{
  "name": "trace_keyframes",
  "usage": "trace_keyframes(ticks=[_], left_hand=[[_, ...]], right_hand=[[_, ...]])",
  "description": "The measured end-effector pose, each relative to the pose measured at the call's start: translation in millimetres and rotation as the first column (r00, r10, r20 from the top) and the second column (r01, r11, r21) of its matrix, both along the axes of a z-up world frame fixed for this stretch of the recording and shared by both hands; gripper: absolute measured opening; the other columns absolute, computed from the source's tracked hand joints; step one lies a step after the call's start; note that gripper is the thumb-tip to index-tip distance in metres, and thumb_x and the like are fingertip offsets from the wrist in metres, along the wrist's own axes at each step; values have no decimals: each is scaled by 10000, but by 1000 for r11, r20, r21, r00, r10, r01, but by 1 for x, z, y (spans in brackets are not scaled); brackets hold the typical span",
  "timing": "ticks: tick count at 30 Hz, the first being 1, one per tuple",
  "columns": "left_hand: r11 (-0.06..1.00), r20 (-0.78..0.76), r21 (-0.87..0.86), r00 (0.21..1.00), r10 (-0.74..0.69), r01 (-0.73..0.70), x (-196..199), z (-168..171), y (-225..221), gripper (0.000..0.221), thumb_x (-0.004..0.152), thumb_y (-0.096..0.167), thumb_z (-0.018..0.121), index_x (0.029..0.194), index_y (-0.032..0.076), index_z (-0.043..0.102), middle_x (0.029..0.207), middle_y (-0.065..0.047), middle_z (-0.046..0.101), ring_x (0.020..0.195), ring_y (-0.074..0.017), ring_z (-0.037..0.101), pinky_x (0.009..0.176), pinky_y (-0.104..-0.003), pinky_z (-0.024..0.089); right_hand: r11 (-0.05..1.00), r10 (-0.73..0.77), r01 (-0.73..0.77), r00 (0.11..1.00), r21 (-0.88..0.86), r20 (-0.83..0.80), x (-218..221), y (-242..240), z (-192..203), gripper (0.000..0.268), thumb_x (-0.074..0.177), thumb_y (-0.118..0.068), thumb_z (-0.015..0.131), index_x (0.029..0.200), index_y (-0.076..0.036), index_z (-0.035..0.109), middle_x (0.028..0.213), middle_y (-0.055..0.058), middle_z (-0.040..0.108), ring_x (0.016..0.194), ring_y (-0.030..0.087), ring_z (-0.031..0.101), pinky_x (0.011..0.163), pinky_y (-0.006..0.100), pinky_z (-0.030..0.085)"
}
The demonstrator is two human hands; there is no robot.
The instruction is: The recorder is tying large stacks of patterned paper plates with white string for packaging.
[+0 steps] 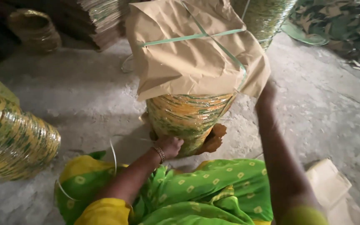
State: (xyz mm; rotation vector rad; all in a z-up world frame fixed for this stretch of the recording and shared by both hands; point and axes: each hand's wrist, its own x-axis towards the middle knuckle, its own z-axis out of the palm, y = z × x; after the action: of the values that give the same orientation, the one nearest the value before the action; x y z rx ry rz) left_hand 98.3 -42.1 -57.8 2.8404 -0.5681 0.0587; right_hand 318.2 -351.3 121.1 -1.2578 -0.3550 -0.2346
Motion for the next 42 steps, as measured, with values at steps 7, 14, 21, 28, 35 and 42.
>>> trace_keyframes(ticks=[7, 14, 21, 28, 35, 42], left_hand=[[989, -153, 143, 988, -24, 46, 22, -58, -4, 245, 975, 153, 466, 1032, 137, 704, 848, -182, 728, 782, -346, 725, 710, -520, 567], [988, -3, 133, 997, -81, 81, -11, -54, -37, 198, 836, 199, 576, 821, 103, 749, 836, -179, 729, 784, -378, 699, 719, -535, 554], [997, 42, -17, 997, -68, 69, -11, -70, -50, 233, 840, 220, 593, 742, 80, 752, 761, -201, 705, 730, -386, 702, 704, -520, 555], [983, 171, -84, 970, 174, -162, -4, -27, -16, 170, 840, 169, 587, 828, 82, 733, 711, -195, 716, 669, -368, 707, 657, -535, 539], [966, 139, -11, 956, 257, -258, 14, -51, -19, 218, 911, 165, 538, 835, 111, 735, 725, -180, 728, 653, -352, 719, 608, -548, 540], [943, 190, -126, 925, 329, -309, 19, -51, -28, 274, 971, 204, 501, 870, 118, 741, 732, -183, 722, 624, -366, 704, 593, -549, 518]], right_hand=[[896, 47, -207, 923, -394, -381, -139, 35, -172, 303, 895, -204, 728, 1122, -4, 744, 1005, 89, 779, 874, 182, 726, 751, 319, 578], [816, -226, 141, 971, -560, -84, -152, 69, -166, 291, 854, -193, 783, 1069, -8, 722, 963, 113, 765, 873, 169, 716, 806, 314, 572], [661, -339, 320, 934, -678, 111, -140, 70, -170, 142, 848, -165, 763, 951, -71, 740, 920, 73, 736, 837, 246, 726, 766, 344, 567], [557, 107, 288, 905, -779, 411, -113, 37, -175, 140, 828, -85, 653, 959, -66, 699, 987, 80, 695, 928, 304, 701, 789, 374, 557], [634, 209, -109, 977, -766, 34, -133, 30, -152, 154, 855, -17, 624, 987, -15, 704, 980, 118, 686, 902, 242, 666, 817, 354, 543], [526, 171, -339, 940, -780, -294, -108, 25, -176, 279, 740, -9, 706, 1017, 10, 731, 903, 121, 726, 764, 231, 671, 685, 406, 550]])
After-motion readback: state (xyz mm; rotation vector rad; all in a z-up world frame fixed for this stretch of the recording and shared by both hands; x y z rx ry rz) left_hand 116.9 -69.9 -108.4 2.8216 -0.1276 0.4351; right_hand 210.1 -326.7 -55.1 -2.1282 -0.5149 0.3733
